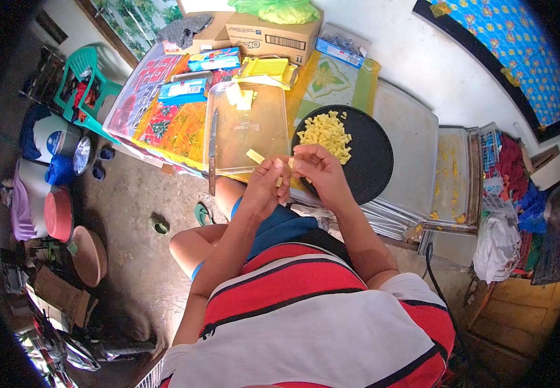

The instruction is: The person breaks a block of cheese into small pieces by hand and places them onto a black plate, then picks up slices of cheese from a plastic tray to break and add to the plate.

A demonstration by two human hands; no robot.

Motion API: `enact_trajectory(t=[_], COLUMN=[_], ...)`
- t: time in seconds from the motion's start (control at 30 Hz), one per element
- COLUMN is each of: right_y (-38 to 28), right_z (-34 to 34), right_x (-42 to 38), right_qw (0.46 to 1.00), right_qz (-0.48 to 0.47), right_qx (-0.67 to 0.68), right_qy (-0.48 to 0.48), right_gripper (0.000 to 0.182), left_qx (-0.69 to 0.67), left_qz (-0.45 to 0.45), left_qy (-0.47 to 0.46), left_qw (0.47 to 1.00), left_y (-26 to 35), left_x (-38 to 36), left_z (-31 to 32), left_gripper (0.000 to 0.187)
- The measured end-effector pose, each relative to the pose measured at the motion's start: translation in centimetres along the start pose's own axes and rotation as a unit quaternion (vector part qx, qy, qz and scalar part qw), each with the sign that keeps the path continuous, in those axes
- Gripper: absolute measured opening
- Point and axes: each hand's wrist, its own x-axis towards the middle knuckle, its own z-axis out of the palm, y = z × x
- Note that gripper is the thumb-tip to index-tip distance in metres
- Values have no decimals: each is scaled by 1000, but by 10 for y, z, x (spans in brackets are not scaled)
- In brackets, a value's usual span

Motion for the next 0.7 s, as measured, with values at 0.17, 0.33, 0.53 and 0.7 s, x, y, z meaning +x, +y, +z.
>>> enact_trajectory(t=[0.17, 0.33, 0.53, 0.7], right_y=[0, 6, 8, 14], right_z=[-2, -2, 6, 20], right_x=[1, 0, -5, -9], right_qw=[998, 988, 967, 933], right_qz=[-21, -71, -94, -150], right_qx=[-58, -136, -238, -326], right_qy=[18, 15, -6, 6], right_gripper=[25, 23, 24, 26], left_qx=[-69, -110, -123, -122], left_qz=[-14, -11, 4, 16], left_qy=[26, 37, 53, 17], left_qw=[997, 993, 991, 992], left_y=[2, 5, 5, 1], left_x=[3, -1, -1, -3], left_z=[0, 0, 1, -1], left_gripper=[51, 56, 59, 52])
